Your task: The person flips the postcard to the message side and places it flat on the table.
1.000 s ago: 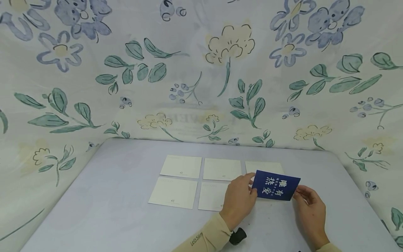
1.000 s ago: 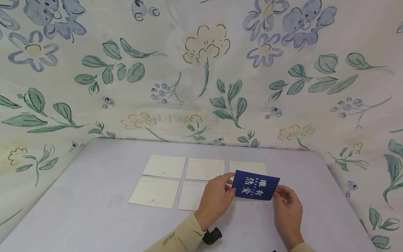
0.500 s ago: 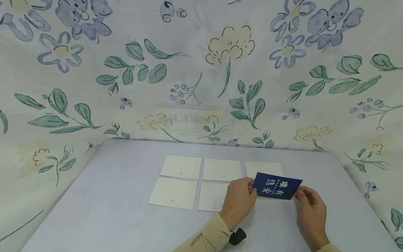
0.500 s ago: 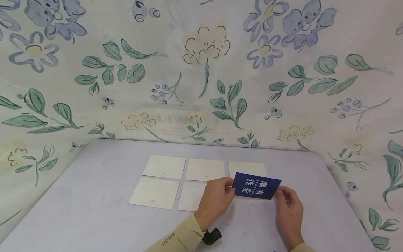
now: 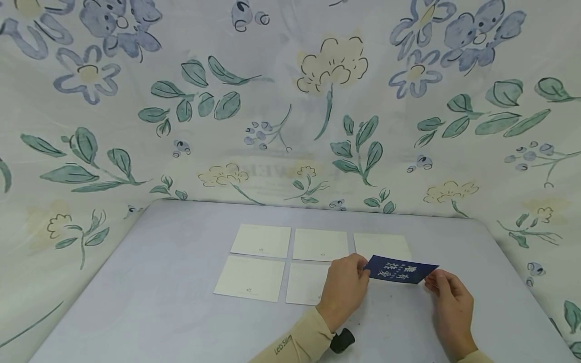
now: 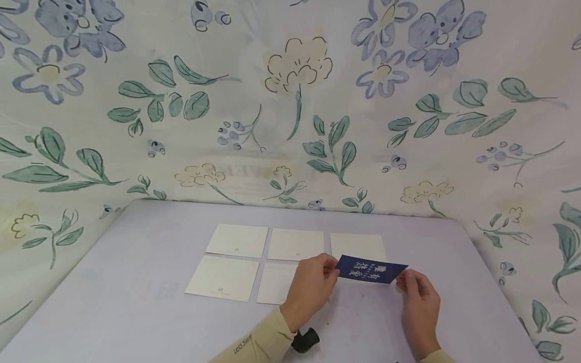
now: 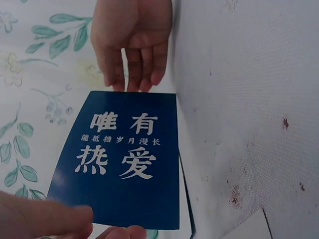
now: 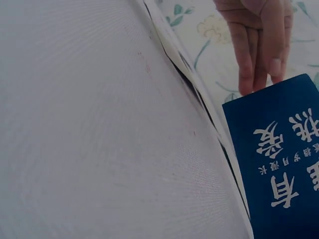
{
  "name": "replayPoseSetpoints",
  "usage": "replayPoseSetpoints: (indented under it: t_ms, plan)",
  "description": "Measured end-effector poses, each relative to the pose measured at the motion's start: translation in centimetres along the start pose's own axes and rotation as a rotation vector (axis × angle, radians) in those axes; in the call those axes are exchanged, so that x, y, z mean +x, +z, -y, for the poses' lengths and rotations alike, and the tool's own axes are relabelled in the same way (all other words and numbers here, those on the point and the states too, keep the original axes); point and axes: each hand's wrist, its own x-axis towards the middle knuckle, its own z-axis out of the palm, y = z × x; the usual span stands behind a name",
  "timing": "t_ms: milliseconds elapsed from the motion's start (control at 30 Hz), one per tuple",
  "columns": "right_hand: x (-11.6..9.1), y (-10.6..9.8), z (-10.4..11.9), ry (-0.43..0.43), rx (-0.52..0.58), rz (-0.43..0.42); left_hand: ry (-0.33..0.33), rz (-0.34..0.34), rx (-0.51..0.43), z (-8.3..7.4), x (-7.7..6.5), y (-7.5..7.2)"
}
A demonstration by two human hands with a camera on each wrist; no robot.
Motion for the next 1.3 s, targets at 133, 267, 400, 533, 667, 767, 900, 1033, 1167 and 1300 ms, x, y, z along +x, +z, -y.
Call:
replayPoseSetpoints:
  t_ms: [133, 267, 400, 533, 667, 767, 900, 1033, 1167, 1300]
  plan:
    - [0.1, 0.0, -0.1, 0.063, 0.073, -0.006, -0.006, 0.010, -0.002, 0.0, -0.1, -0.1]
    - [0.2, 0.0, 0.0, 0.100, 0.150, -0.015, -0.005, 0.013, -0.006, 0.0, -0.2, -0.2]
    - [0.1, -0.1, 0.3, 0.130, 0.253, 0.003, -0.005, 0.014, -0.016, 0.1, -0.3, -0.4]
    - [0.2, -0.2, 0.5, 0.178, 0.308, 0.050, 0.008, 0.009, -0.011, 0.3, -0.2, -0.5]
    - [0.3, -0.5, 0.7, 0.206, 0.337, 0.150, 0.013, -0.007, 0.007, 0.6, -0.1, -0.5]
    - [0.4, -0.9, 1.0, 0.187, 0.371, 0.249, 0.008, -0.021, 0.034, 0.8, 0.0, -0.5]
    - [0.5, -1.4, 1.3, 0.128, 0.391, 0.357, -0.003, -0.037, 0.065, 0.9, 0.2, -0.5]
    - [0.7, -1.8, 1.5, 0.092, 0.437, 0.428, -0.004, -0.044, 0.083, 0.9, 0.2, -0.5]
    - [0.9, -2.4, 1.4, 0.125, 0.498, 0.459, -0.007, -0.026, 0.095, 0.9, 0.1, -0.4]
    - [1.0, -2.9, 1.2, 0.142, 0.500, 0.479, -0.009, -0.022, 0.088, 1.0, 0.1, -0.2]
